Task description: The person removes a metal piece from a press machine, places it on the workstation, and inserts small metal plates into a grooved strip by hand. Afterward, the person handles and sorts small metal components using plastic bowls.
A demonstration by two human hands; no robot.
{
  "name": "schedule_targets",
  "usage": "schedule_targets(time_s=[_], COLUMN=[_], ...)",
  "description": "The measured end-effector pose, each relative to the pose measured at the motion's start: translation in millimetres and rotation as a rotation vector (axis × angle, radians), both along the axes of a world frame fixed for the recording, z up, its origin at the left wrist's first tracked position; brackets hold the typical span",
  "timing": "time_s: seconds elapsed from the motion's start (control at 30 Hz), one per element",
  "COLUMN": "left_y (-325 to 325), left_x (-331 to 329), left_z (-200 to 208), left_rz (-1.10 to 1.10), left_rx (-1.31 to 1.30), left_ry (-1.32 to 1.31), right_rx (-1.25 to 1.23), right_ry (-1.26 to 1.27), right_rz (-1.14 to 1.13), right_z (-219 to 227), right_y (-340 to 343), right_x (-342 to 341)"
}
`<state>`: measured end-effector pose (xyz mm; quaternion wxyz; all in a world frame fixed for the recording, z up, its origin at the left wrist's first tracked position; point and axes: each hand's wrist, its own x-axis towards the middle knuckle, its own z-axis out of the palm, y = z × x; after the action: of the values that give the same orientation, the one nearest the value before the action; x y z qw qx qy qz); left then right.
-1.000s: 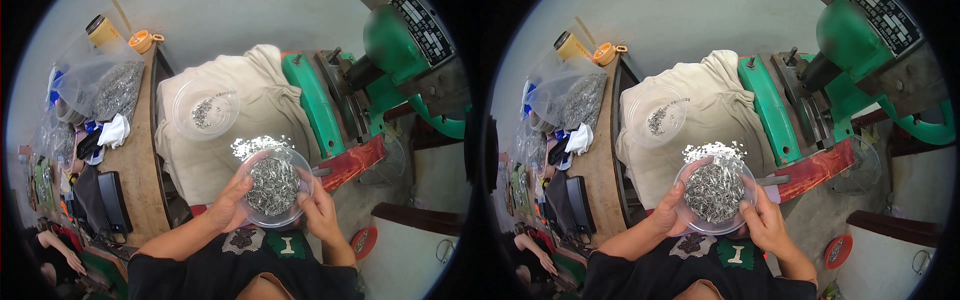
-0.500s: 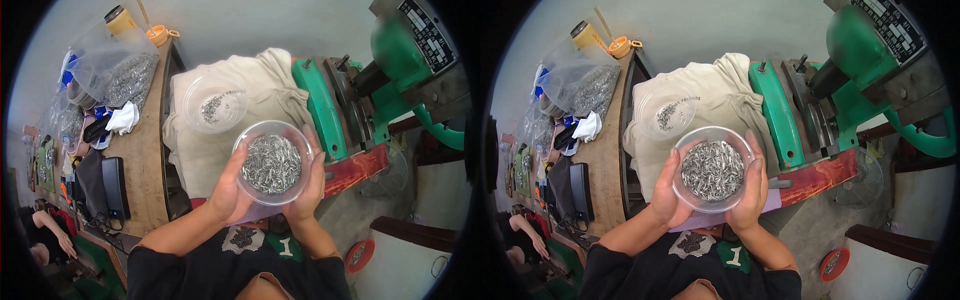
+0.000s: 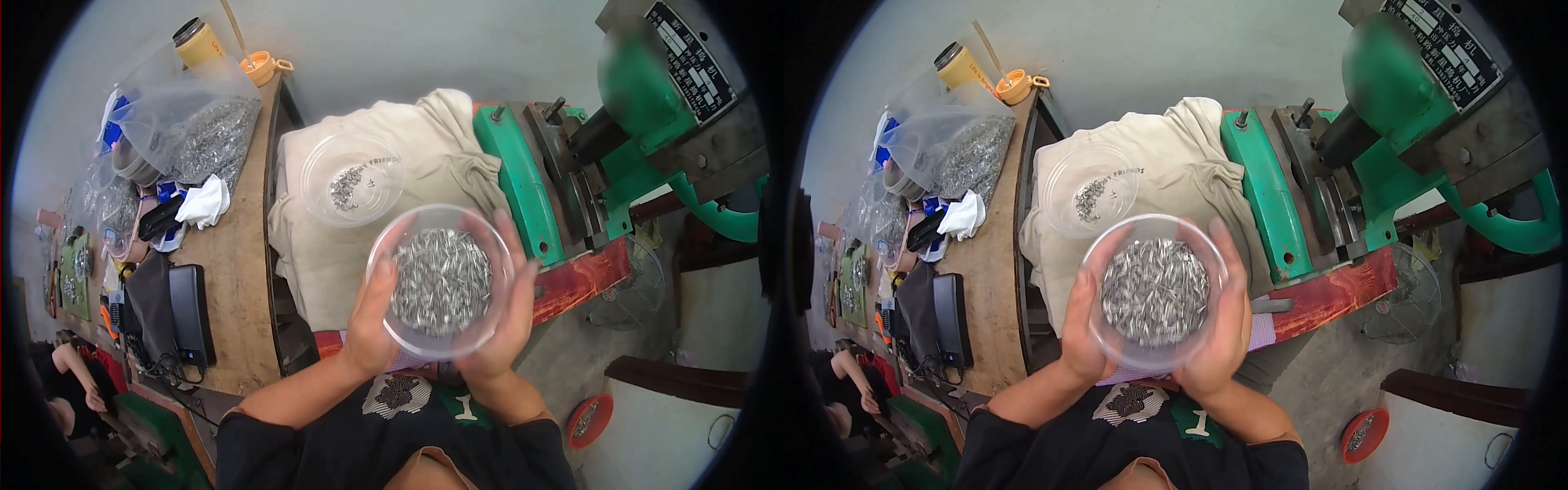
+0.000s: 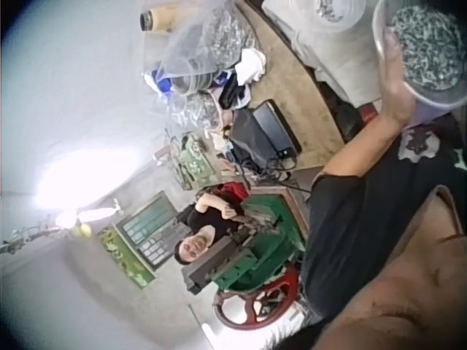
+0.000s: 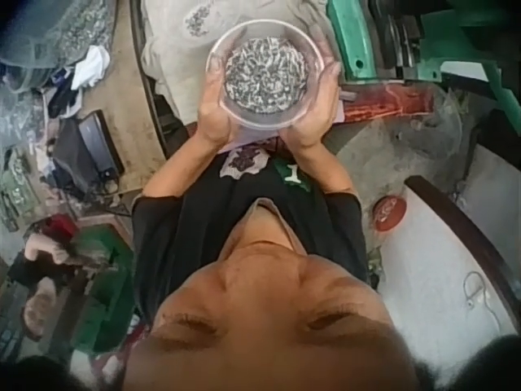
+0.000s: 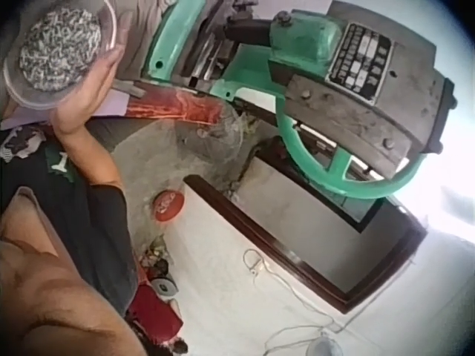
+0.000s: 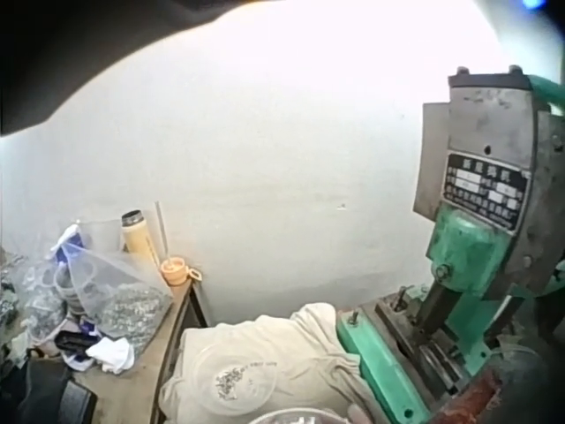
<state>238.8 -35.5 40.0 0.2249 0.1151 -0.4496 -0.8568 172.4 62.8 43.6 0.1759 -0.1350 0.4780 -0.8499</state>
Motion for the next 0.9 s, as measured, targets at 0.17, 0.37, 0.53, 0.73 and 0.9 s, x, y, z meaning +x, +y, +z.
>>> schedule_targets(time_s=[0.17, 0.37, 0.53, 0.73, 0.9], left_y=[-4.6, -0.4, 5.5, 13.2, 16.0], left_x=[-3.6, -9.5, -3.0, -6.1, -9.6], left_z=[-5.7, -14.2, -13.3, -11.2, -10.8], left_rz=[-0.028, 0.039, -0.010, 0.064, 0.160], left_rx=[-0.182, -0.205, -0.160, -0.094, 0.011], left_ry=[0.073, 0.045, 0.163, 0.116, 0.021], right_rx=[-0.008, -0.022, -0.006, -0.022, 0.048], right_ry=[-0.110, 0.042, -0.031, 0.041, -0.138], right_rz=[-0.020, -0.030, -0.003, -0.021, 0.033], right_z=[13.3, 9.3, 14.9, 11.0, 8.1], right_y=[-9.2, 1.6, 2.2, 8.1, -3.3], right_x=[-11.5, -6.3, -7.1, 2.1, -11.6])
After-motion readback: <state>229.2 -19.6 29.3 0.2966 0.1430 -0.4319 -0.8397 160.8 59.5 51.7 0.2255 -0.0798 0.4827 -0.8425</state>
